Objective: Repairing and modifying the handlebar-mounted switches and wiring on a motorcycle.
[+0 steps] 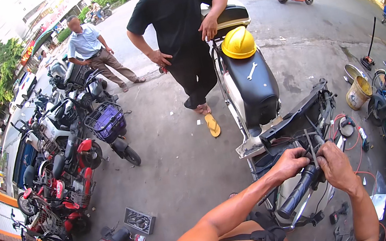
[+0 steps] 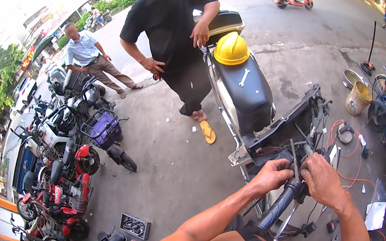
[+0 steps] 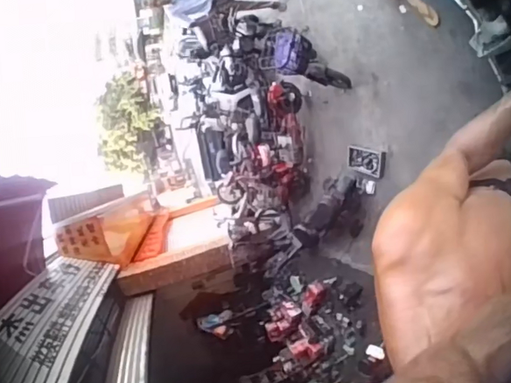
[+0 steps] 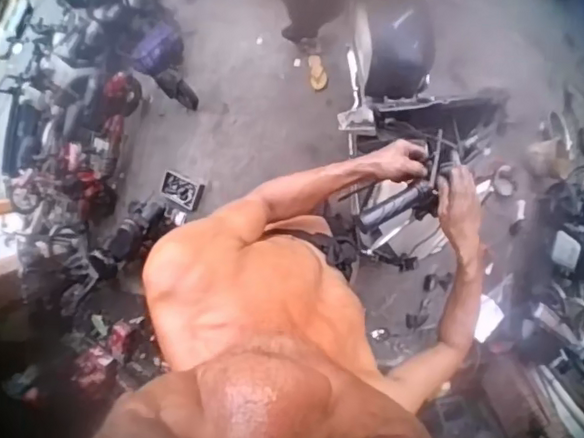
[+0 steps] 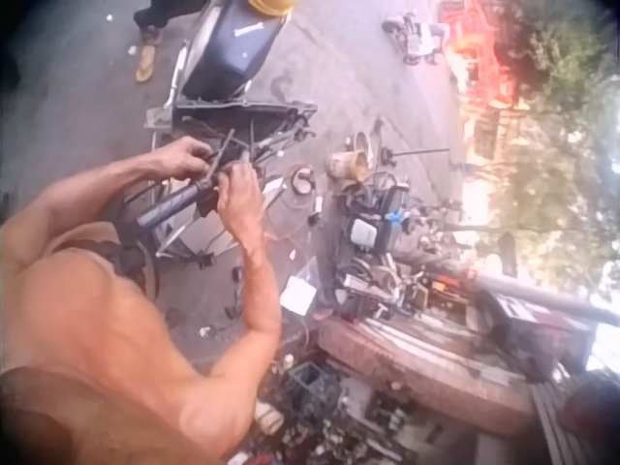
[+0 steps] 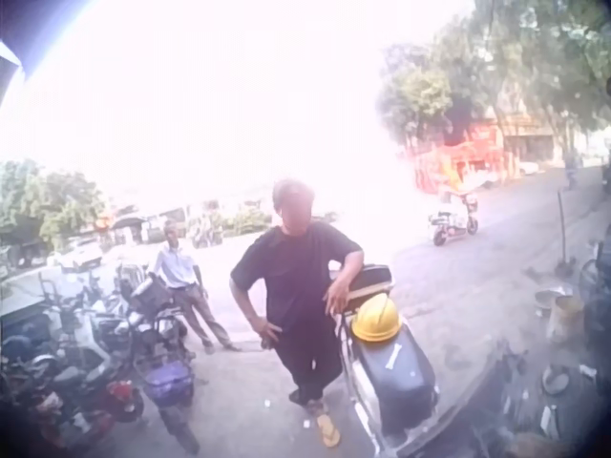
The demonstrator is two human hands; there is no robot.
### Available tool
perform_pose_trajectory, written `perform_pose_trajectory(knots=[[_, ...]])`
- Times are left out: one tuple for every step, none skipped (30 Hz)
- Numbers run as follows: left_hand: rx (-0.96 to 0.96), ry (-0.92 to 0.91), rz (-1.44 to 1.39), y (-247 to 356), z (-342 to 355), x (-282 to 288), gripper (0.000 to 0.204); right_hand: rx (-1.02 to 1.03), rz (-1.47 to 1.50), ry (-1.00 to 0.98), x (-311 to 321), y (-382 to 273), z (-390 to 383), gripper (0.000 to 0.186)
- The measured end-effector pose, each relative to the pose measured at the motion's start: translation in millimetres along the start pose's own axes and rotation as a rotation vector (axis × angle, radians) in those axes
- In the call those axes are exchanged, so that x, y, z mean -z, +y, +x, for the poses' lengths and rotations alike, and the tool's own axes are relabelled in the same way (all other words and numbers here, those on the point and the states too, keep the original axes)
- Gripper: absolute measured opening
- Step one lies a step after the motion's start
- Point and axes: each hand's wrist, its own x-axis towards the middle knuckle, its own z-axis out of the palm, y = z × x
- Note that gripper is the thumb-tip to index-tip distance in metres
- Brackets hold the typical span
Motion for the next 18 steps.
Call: perform_pose_trajectory(knots=[[0.014, 0.004, -0.016, 0, 1, 2, 0.018, 0.002, 0.022, -0.019, -2, 1, 2, 0.01], [0.019, -0.001, -0.021, 2, 3, 2, 0.018, -0.037, 0.021, -0.01, -3, 3, 0, 0.009], [0.016, 0.003, 0.025, 5, 2, 4, 0.019, -0.034, 0.022, -0.02, -4, 1, 1, 0.009], [0.016, 0.008, 0.07, 5, 1, 5, 0.02, -0.03, -0.008, 0.0, -5, 0, 2, 0.009], [0.019, 0.017, 0.06, 0, 3, 5, 0.02, -0.026, -0.038, 0.019, -6, -1, 4, 0.01], [-0.043, 0.028, 0.032, -8, 8, 4, 0.021, -0.023, -0.033, 0.004, -5, -1, 7, 0.01], [-0.105, 0.041, 0.004, -14, 10, 3, 0.021, -0.034, -0.05, -0.024, -2, -1, 11, 0.009], [-0.086, 0.028, 0.071, -14, 12, 2, 0.022, -0.056, -0.069, -0.053, 3, -1, 10, 0.009], [-0.071, -0.001, 0.125, 0, 7, -1, 0.023, -0.128, -0.053, -0.108, 9, 0, 12, 0.009], [-0.038, 0.006, 0.16, 7, 7, -2, 0.023, -0.165, -0.053, -0.167, 16, -5, 19, 0.009], [-0.005, 0.011, 0.195, 8, 4, -3, 0.023, -0.203, -0.054, -0.225, 20, -10, 22, 0.009], [-0.089, 0.016, 0.175, -5, 12, 5, 0.023, -0.192, -0.06, -0.223, 17, -9, 28, 0.009], [-0.166, 0.015, 0.15, -14, 15, 5, 0.022, -0.131, -0.095, -0.236, 15, -7, 26, 0.01], [-0.114, 0.025, 0.124, -23, 18, 6, 0.022, -0.075, -0.131, -0.248, 12, -6, 25, 0.011], [-0.106, 0.011, 0.113, -25, 17, 2, 0.022, -0.093, -0.136, -0.254, 12, -6, 21, 0.011], [-0.164, 0.026, 0.185, -26, 17, 0, 0.023, -0.087, -0.138, -0.21, 11, -6, 17, 0.012], [-0.221, 0.033, 0.254, -29, 19, -1, 0.023, -0.089, -0.143, -0.165, 10, -6, 13, 0.013], [-0.206, 0.039, 0.276, -21, 15, 0, 0.025, -0.117, -0.124, -0.185, 10, -4, 14, 0.015]])
